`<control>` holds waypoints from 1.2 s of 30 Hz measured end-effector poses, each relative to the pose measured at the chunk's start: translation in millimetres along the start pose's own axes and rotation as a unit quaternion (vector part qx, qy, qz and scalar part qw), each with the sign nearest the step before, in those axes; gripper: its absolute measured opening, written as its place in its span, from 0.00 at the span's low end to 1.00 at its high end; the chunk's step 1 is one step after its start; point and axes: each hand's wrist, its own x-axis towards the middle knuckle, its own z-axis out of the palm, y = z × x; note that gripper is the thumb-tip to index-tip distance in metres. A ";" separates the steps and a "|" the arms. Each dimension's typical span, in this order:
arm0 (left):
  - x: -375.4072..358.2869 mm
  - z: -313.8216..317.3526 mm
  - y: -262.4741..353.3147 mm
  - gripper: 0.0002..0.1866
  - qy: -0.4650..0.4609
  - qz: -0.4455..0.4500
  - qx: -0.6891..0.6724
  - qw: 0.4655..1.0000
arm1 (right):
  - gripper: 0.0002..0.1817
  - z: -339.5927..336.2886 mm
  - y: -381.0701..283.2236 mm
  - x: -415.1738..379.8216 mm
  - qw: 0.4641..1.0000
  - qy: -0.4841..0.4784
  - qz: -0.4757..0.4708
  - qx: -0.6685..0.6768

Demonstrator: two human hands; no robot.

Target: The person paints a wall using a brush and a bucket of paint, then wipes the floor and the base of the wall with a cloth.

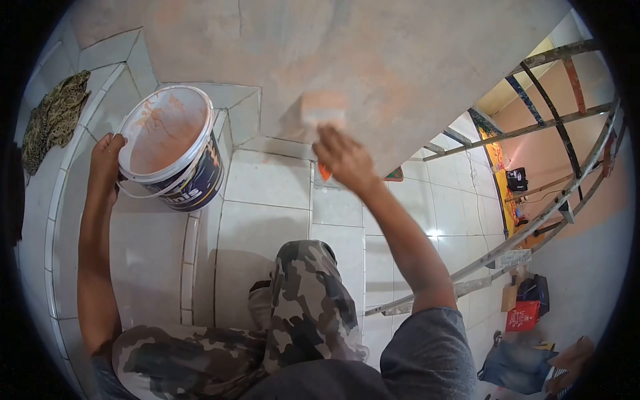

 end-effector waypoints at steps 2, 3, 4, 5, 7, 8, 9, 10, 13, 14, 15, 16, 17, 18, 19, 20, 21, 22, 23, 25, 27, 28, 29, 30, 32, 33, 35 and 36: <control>2.1 -1.1 0.4 0.08 0.006 -0.003 0.000 1.000 | 0.13 6.4 -24.8 -15.2 0.999 -0.025 -0.002 0.031; 1.7 -1.3 1.0 0.08 0.003 -0.005 0.001 1.000 | 0.12 6.7 -33.3 -19.8 0.997 -0.060 0.014 0.055; 1.0 -1.2 0.2 0.08 0.001 -0.007 0.002 1.000 | 0.11 6.8 -37.5 -22.1 0.992 -0.096 0.030 0.079; 1.5 -1.1 -2.1 0.08 0.000 -0.011 0.004 1.000 | 0.11 8.5 -34.4 -21.2 0.991 -0.098 0.031 0.082; 4.9 0.2 -5.2 0.09 0.012 0.000 -0.003 1.000 | 0.12 13.2 -13.2 -11.1 0.981 -0.089 0.075 0.157; 3.8 0.6 -3.8 0.09 0.010 0.000 -0.002 1.000 | 0.13 13.1 2.0 -1.8 0.983 -0.079 0.060 0.152; 1.8 -0.5 -1.1 0.09 0.003 -0.006 0.004 1.000 | 0.14 8.6 16.7 9.2 0.986 -0.069 0.044 0.147; 0.4 -2.3 1.6 0.09 -0.004 -0.012 0.010 1.000 | 0.15 -7.9 27.2 22.8 0.990 -0.058 0.061 0.114; -1.9 -2.5 4.0 0.09 0.003 -0.011 0.021 1.000 | 0.18 -75.0 37.4 66.0 0.993 0.098 0.070 0.007; -2.9 0.2 3.7 0.09 0.002 -0.017 0.022 1.000 | 0.19 -88.6 40.9 77.6 0.986 0.154 0.048 -0.040; -3.4 3.4 4.7 0.09 0.009 -0.015 0.011 1.000 | 0.19 -95.7 43.9 84.8 0.973 0.209 0.029 -0.088; -3.7 4.6 5.4 0.09 0.016 -0.009 0.000 1.000 | 0.19 -97.1 42.5 88.5 0.974 0.207 0.040 -0.088; -3.6 3.7 4.7 0.09 0.014 -0.009 0.004 1.000 | 0.18 -95.8 40.3 91.4 0.973 0.207 0.051 -0.088; -3.9 2.5 3.4 0.09 0.008 -0.008 0.008 1.000 | 0.17 -83.9 39.4 87.7 0.974 0.205 0.047 -0.085; -4.1 1.4 3.7 0.09 0.003 -0.004 0.009 1.000 | 0.16 -67.0 37.8 81.7 0.974 0.205 0.039 -0.083; -5.7 1.7 5.8 0.09 0.005 -0.008 0.014 1.000 | 0.16 -57.7 25.6 72.7 0.984 0.154 0.060 -0.065; -4.7 0.1 4.4 0.09 0.008 -0.007 0.014 1.000 | 0.15 -35.3 20.2 60.8 0.987 0.134 0.049 -0.071; -3.1 -0.4 0.7 0.09 0.005 0.001 0.009 1.000 | 0.14 -16.6 8.4 48.1 0.990 0.118 0.038 -0.072; -2.0 0.3 -2.0 0.09 0.000 0.010 0.004 1.000 | 0.12 2.3 -2.2 31.9 0.995 0.080 0.041 -0.036; -1.8 2.3 -1.7 0.09 0.007 0.007 0.002 1.000 | 0.12 29.5 -25.6 0.2 0.999 0.018 0.028 -0.006; -3.3 1.1 2.0 0.09 0.004 0.002 0.008 1.000 | 0.12 30.1 -50.8 -13.4 0.995 -0.038 0.056 0.071; -2.6 0.7 1.2 0.09 0.005 0.002 0.009 1.000 | 0.12 32.7 -58.5 -18.6 0.994 -0.045 0.059 0.085; -1.8 0.1 -0.1 0.09 0.003 0.001 0.004 1.000 | 0.11 36.2 -63.0 -22.7 0.992 -0.052 0.061 0.099; -1.5 0.1 -1.1 0.09 0.002 0.000 -0.001 1.000 | 0.11 40.1 -63.3 -24.5 0.988 -0.062 0.072 0.122; -5.0 2.5 2.9 0.09 0.005 0.000 0.006 1.000 | 0.10 48.9 -60.3 -25.9 0.978 -0.083 0.098 0.163; -6.7 3.3 4.6 0.09 0.009 0.003 0.012 1.000 | 0.10 53.5 -56.8 -26.5 0.978 -0.084 0.100 0.164; -1.8 0.3 -0.4 0.09 0.004 -0.002 0.006 1.000 | 0.11 61.6 -45.5 -19.9 0.970 -0.091 0.117 0.193; 0.3 -1.3 -2.8 0.09 0.001 -0.009 0.000 1.000 | 0.12 64.4 -38.0 -16.5 0.972 -0.087 0.107 0.191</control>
